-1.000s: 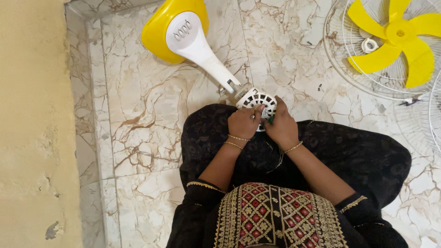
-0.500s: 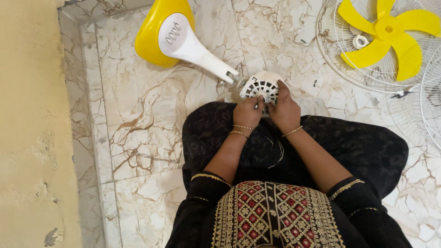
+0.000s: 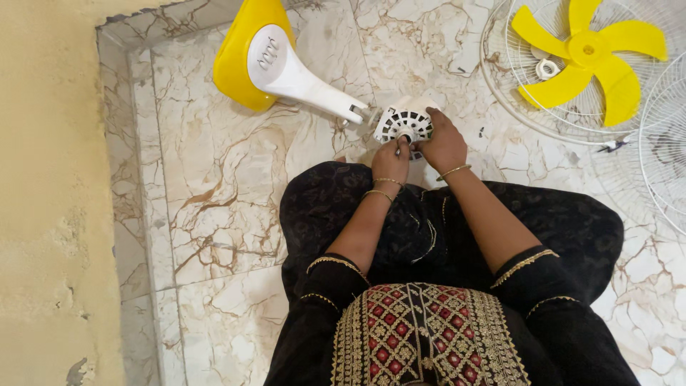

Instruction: The person sits on the floor and uses a screwdriver to remove screws from the central hub of a yellow and white electric fan. They carefully unscrew and remove the screws one by one, placing them aside.

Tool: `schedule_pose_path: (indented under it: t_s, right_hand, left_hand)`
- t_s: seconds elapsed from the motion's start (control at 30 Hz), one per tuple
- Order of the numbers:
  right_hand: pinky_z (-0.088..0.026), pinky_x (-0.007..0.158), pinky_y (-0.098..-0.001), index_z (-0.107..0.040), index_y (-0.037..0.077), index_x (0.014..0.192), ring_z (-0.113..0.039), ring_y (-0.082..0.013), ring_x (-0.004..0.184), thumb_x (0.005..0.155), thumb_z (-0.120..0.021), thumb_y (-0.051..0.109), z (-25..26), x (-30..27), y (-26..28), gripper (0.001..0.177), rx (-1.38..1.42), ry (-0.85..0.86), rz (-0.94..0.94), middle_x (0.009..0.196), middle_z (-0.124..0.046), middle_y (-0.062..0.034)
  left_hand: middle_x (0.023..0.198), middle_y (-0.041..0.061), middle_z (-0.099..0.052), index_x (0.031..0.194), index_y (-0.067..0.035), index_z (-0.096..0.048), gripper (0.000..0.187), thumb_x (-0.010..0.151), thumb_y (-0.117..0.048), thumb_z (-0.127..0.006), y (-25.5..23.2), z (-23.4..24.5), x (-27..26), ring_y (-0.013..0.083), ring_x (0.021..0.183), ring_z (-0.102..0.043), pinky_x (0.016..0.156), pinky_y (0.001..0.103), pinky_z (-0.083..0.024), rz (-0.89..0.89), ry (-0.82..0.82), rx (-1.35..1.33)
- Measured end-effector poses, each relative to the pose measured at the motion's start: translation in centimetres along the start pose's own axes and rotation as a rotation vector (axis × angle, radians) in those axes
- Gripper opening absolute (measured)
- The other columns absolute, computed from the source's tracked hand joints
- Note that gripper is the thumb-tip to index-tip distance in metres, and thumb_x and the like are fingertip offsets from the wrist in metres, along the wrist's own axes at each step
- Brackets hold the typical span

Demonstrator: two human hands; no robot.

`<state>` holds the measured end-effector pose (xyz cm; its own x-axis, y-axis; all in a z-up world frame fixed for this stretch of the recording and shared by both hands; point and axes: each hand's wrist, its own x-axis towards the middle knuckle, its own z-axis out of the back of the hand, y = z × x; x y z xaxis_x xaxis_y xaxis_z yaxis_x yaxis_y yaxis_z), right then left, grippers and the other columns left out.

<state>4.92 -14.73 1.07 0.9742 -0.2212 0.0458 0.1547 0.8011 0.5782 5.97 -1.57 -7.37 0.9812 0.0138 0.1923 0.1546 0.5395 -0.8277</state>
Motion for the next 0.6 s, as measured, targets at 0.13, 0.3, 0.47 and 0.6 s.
schedule_pose_path:
  t_s: [0.13,0.3,0.47,0.6]
  right_hand:
    - [-0.055,0.083,-0.0491,-0.051,0.01,0.142,-0.067,-0.04,0.107,0.071,-0.087,0.02,-0.7,-0.7,0.4,0.08,-0.054,-0.086,0.056,0.139,-0.063,-0.0146]
    - [-0.055,0.082,-0.0501,-0.05,0.011,0.143,-0.067,-0.0406,0.104,0.07,-0.089,0.026,-0.9,-0.6,0.4,0.084,-0.053,-0.076,-0.051,0.128,-0.067,-0.0173]
    - [-0.055,0.068,-0.0427,-0.05,0.003,0.144,-0.069,-0.0329,0.083,0.067,-0.095,0.036,-0.5,0.1,-1.2,0.095,0.062,0.089,-0.266,0.097,-0.073,-0.017]
    - [-0.045,0.047,-0.0302,-0.048,-0.008,0.146,-0.056,-0.0155,0.056,0.066,-0.093,0.032,-0.9,-0.3,-3.6,0.1,0.539,0.239,-0.408,0.084,-0.069,-0.0104]
  left_hand:
    - [0.091,0.024,-0.07,0.091,-0.003,-0.072,0.04,0.101,-0.037,-0.053,1.1,-0.5,0.1,0.0438,0.089,-0.067,0.08,0.051,-0.052,-0.007,-0.007,-0.067]
    - [0.091,0.024,-0.07,0.091,-0.003,-0.073,0.039,0.1,-0.037,-0.054,1.1,-0.4,0.0,0.0437,0.088,-0.067,0.079,0.052,-0.052,-0.017,-0.006,-0.071]
    - [0.088,0.024,-0.069,0.088,-0.003,-0.071,0.041,0.102,-0.037,-0.052,1.2,-0.2,-0.4,0.0434,0.087,-0.067,0.079,0.051,-0.052,-0.021,0.057,-0.048]
    - [0.092,0.025,-0.068,0.088,-0.003,-0.07,0.04,0.102,-0.036,-0.051,1.0,-0.5,-0.9,0.0452,0.087,-0.065,0.077,0.053,-0.051,-0.065,0.028,-0.031]
